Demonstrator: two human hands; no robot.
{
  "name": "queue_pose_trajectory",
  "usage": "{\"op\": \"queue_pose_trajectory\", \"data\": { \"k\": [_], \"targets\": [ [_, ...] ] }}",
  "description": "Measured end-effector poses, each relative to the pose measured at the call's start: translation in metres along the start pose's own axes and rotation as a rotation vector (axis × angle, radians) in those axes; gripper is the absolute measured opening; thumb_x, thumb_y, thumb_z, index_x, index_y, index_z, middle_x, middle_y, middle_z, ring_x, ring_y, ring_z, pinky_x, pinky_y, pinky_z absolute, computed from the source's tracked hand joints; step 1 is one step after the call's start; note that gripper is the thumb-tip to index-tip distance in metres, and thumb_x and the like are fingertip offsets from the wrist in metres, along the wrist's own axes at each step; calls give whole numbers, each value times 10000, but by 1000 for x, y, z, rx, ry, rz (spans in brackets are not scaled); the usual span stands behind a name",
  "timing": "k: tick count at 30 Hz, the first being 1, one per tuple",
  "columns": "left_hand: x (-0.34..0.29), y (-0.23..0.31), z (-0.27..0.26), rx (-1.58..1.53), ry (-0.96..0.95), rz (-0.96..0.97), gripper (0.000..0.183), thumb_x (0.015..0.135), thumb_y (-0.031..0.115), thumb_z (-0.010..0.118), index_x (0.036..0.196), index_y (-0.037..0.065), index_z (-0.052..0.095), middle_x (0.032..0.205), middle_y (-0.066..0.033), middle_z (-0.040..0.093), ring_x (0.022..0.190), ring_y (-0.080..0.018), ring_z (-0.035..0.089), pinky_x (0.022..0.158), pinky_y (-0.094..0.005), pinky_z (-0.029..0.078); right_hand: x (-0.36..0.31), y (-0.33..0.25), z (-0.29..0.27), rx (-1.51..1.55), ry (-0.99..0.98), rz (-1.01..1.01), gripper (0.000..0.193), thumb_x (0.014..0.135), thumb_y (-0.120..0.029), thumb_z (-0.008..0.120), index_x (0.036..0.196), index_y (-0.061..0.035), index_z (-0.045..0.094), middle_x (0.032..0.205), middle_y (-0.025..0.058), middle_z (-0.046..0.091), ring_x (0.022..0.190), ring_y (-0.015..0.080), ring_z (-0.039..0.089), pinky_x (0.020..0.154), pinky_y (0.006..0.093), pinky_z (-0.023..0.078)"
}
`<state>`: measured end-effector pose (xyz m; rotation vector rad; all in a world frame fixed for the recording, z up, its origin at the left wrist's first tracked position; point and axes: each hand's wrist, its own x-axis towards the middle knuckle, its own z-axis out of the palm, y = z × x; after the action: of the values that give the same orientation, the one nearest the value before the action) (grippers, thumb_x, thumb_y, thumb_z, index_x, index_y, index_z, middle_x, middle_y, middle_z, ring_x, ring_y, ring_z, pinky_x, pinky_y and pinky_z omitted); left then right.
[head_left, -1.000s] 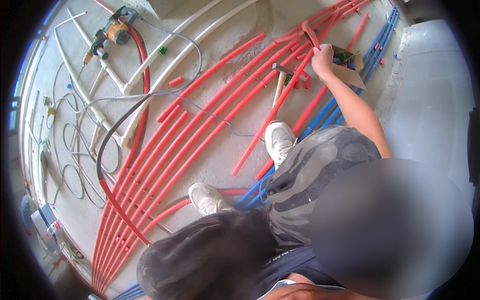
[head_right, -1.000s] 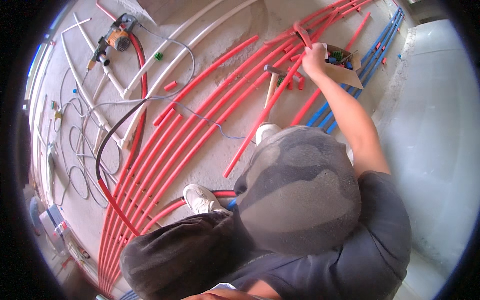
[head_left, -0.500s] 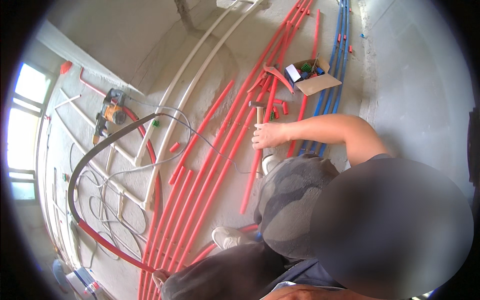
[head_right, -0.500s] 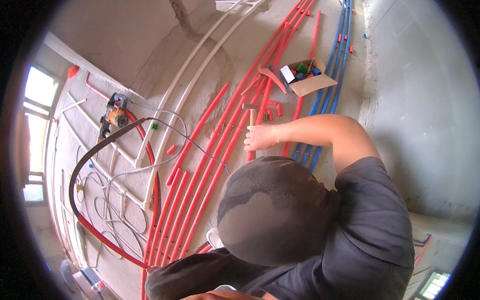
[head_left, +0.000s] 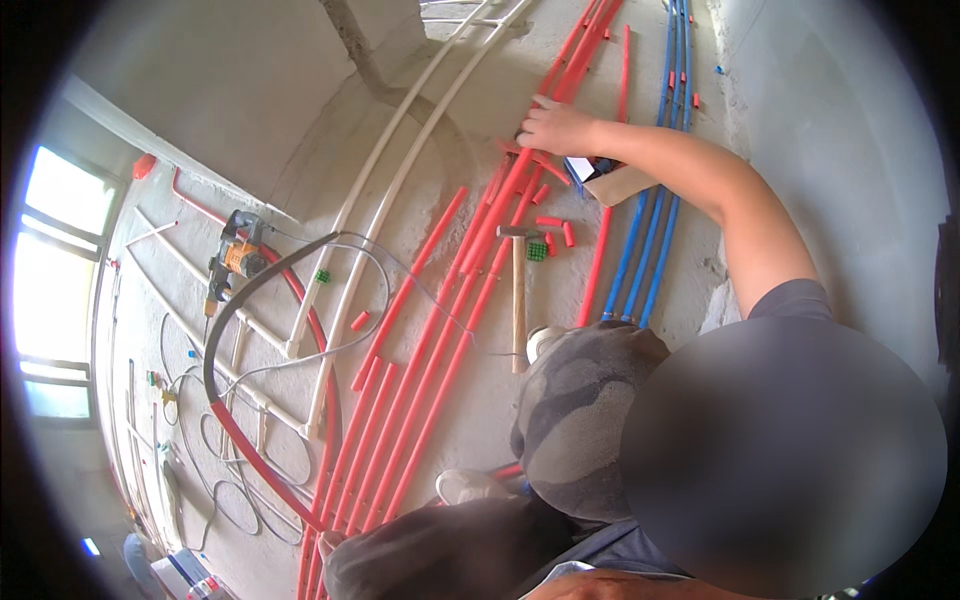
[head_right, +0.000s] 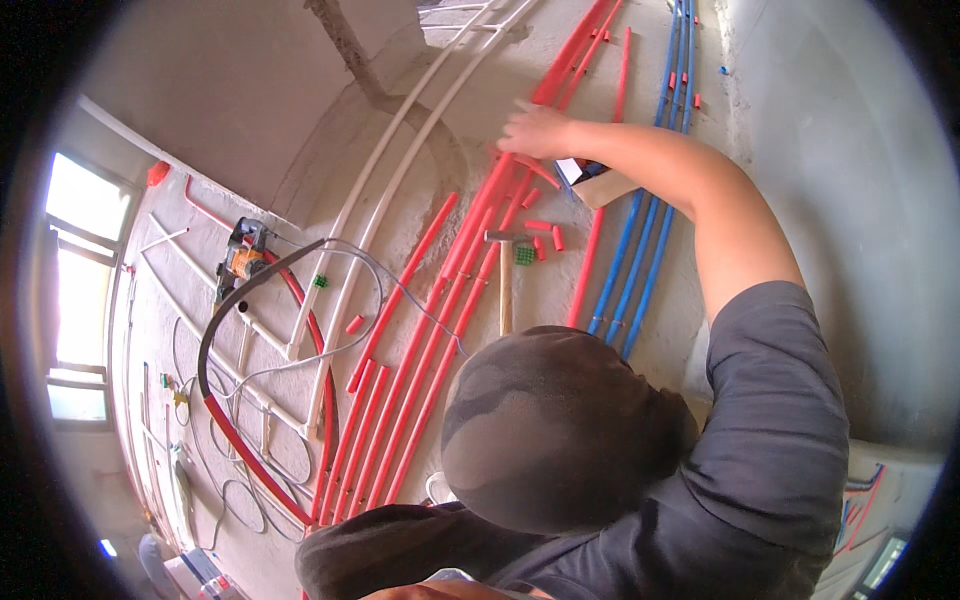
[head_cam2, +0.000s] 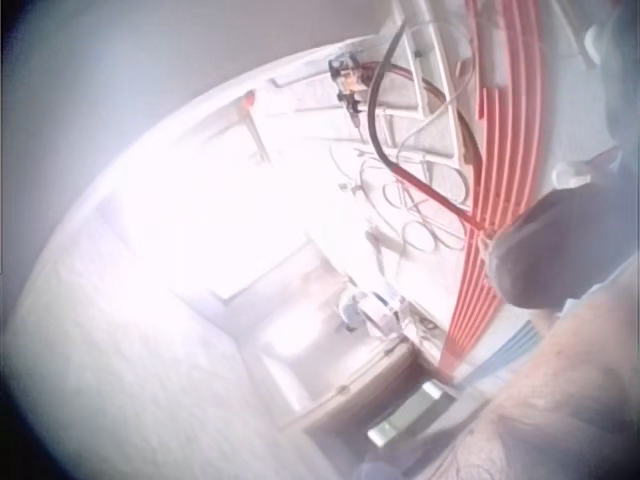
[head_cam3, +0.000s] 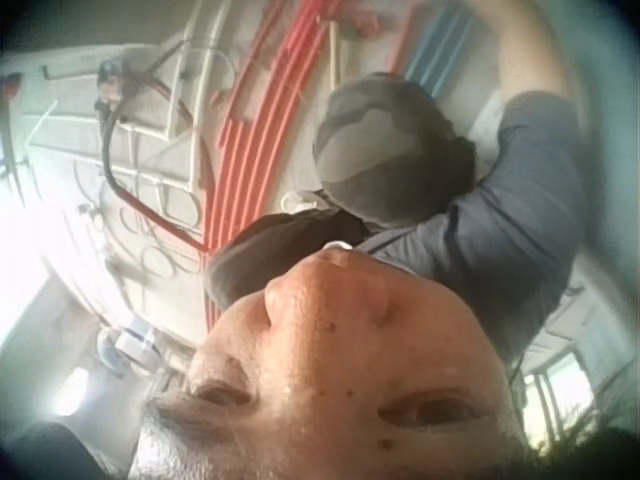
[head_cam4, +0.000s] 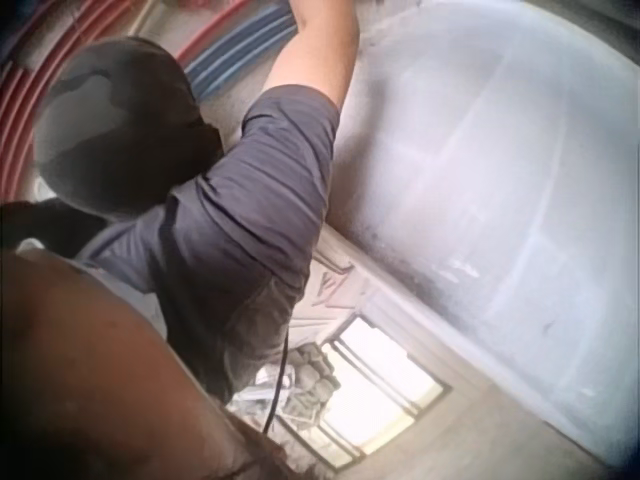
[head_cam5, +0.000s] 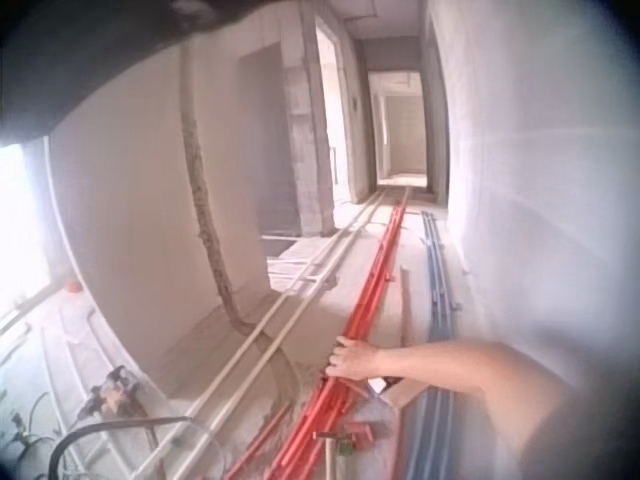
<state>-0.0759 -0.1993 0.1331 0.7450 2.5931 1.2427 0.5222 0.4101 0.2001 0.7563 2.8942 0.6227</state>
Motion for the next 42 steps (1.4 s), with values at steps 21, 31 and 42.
{"op": "queue_pose_trajectory", "data": {
  "k": [21, 31, 42],
  "targets": [
    [9, 177, -115, 113, -37, 309, 212, 899, 162, 756, 817, -22, 689, 642, 26, 486, 633, -76, 452, 566, -322, 378, 90, -87, -249, 1461, 248, -103, 352, 1117, -190, 663, 1426, -36, 733, 1180, 97, 763, 1081, 167, 667, 976, 335, 516],
    [43, 286, -103, 473, -69, 848, 390, 789, 337, 938, 767, 77, 648, 668, -98, 578, 584, -317, 585, 583, -436, 446, 81, -125, -261, 1428, 91, -285, 341, 1064, -155, 718, 1379, -32, 761, 1027, 103, 753, 984, 189, 669, 876, 363, 532],
    [59, 276, -73, 478, -88, 898, 398, 799, 357, 952, 855, 51, 704, 731, -125, 634, 625, -342, 627, 607, -443, 473, 82, -94, -227, 1236, 19, -84, 536, 1040, -487, 744, 1380, -73, 722, 1238, 175, 766, 1106, 294, 739, 964, 421, 574]
  ]
}}
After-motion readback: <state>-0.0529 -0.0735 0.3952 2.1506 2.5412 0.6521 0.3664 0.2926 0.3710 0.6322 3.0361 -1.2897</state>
